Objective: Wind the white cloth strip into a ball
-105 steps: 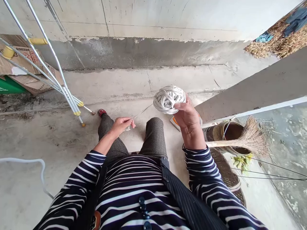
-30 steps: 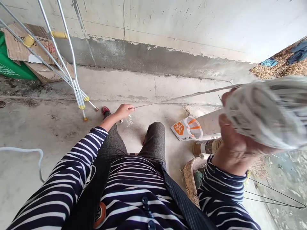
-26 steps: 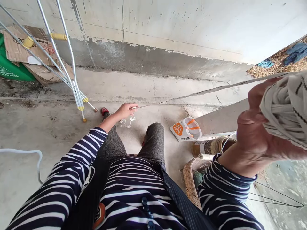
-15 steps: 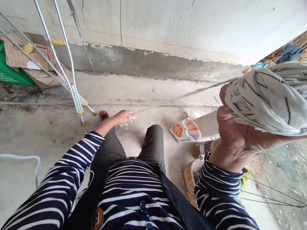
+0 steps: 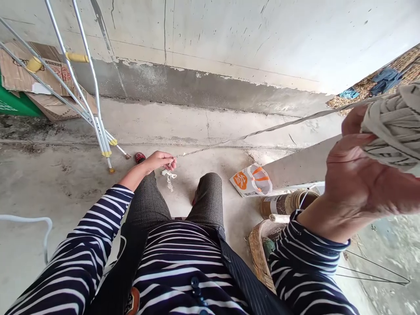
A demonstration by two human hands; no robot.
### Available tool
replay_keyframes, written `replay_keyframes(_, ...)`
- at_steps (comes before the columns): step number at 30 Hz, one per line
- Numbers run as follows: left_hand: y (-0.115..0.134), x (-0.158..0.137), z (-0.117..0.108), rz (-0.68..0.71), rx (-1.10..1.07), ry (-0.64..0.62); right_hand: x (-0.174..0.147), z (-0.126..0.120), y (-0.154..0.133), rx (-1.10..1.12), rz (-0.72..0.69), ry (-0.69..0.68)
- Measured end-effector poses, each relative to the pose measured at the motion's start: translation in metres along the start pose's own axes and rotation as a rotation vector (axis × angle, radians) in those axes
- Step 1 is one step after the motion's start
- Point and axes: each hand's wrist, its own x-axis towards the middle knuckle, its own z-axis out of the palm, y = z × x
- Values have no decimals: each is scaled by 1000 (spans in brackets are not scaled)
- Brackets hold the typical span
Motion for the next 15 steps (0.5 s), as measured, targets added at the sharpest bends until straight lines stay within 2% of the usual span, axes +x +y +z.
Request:
replay_keyframes(3,-7,-5,-7,5,-27,14,-1,11,7,28,4,84)
replay_keyframes(5,-14,-5,-12,-35,-8,92,-5,16,13,68,-63,87)
replay_keyframes(7,-23,-2,-17,-110,35,216,-11,17,20,119,-139,26)
replay_keyframes(9,-30,5,-19,-196,137,350,-13,13,29,84,-190,-94)
replay_keyframes(12,-28,19,-13,-201,347,513,-7,0,51,-228,-340,-353)
replay_keyframes(13,-23,23,-7,-148,378,530,-3,-4,59,-345,-332,-410)
replay_keyframes(15,-2,29,11,26,335,501,5,-13,77,-556,-180,-455)
